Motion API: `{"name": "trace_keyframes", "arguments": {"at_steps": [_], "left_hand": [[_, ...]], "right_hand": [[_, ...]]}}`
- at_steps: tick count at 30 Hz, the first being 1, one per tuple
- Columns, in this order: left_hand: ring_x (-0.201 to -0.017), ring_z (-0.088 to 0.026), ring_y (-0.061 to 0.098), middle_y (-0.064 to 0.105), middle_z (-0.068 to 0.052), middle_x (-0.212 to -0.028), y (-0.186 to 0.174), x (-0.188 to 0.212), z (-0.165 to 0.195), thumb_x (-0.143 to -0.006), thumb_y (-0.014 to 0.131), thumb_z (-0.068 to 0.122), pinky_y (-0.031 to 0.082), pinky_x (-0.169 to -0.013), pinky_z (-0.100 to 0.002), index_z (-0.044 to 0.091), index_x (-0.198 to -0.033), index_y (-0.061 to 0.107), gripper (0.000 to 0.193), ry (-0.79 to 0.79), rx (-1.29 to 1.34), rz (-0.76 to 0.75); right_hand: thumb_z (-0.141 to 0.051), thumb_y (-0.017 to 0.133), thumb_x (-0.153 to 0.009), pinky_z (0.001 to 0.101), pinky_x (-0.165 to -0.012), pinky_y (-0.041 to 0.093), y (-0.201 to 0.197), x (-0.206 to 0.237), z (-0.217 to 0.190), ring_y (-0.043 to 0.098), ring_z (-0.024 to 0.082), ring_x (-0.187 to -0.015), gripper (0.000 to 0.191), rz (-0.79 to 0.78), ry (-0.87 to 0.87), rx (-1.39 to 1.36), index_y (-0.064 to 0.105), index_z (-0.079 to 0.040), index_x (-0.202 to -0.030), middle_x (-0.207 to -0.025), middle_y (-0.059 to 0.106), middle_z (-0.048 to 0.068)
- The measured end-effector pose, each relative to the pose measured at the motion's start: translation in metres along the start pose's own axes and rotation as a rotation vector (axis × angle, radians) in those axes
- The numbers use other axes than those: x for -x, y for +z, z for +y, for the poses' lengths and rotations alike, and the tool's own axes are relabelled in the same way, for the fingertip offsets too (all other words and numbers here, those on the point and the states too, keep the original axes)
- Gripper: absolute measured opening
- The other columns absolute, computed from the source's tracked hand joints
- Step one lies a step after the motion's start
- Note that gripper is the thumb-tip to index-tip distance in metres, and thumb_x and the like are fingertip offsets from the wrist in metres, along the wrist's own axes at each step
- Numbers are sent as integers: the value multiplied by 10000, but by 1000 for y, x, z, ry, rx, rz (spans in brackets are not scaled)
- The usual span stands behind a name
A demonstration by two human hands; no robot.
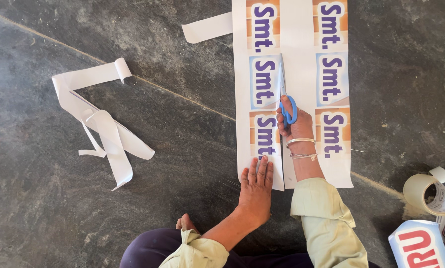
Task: The person sits on the floor and uses scissors to cut a long printed vinyl sheet with repeated 'Smt.' labels into individual label pieces, cutting along the gaps between labels and trimming edges, with cut pieces and scrap strips accumulating on the floor.
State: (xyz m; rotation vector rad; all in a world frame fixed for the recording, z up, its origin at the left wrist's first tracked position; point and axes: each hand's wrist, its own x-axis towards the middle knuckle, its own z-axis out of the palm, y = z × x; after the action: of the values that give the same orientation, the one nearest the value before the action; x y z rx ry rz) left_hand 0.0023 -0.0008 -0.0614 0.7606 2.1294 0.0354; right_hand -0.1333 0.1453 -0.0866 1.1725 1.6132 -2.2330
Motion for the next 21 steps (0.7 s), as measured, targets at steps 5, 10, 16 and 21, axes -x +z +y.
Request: {"name": "trace_keyframes", "arguments": {"at_steps": [5, 10, 16, 21], "left_hand": [[-1512, -525, -151, -164, -331, -1649, -1, -4, 3, -848, 755, 510, 87, -1208, -618, -95, -1576, -82, 1263, 3, -5, -16], [-1518, -519, -90, -115, -330, -1650, 0, -5, 5, -858, 745, 401, 134, -1205, -605, -99, -1577, -19, 1162, -4, 27, 39], [-1382, -476, 392, 413, -323, -1472, -11, -14, 9, -878, 664, 178, 401, -1085, -517, -119, -1418, 418, 664, 42, 300, 316], [-1274, -405, 553, 608, -242, -1270, -47, -31, -13, -968, 582, 118, 441, -1060, -479, -84, -1278, 557, 371, -34, 490, 522]], "right_hand": [[-428, 849, -813, 181, -341, 327, -5, -6, 1, 522, 69, -404, 439, -4, -16, -4, 654, -36, -837, -580, 607, 17], [-437, 844, -807, 184, -336, 329, -6, -7, 0, 527, 71, -403, 441, -1, -13, 4, 653, -40, -832, -580, 605, 17], [-414, 831, -830, 203, -342, 331, -14, -20, 11, 526, 84, -408, 424, 6, 4, -7, 647, -32, -845, -600, 603, 26], [-386, 794, -868, 216, -330, 319, -11, -38, 16, 504, 94, -389, 394, -17, 20, -61, 640, -24, -852, -600, 596, 30]]}}
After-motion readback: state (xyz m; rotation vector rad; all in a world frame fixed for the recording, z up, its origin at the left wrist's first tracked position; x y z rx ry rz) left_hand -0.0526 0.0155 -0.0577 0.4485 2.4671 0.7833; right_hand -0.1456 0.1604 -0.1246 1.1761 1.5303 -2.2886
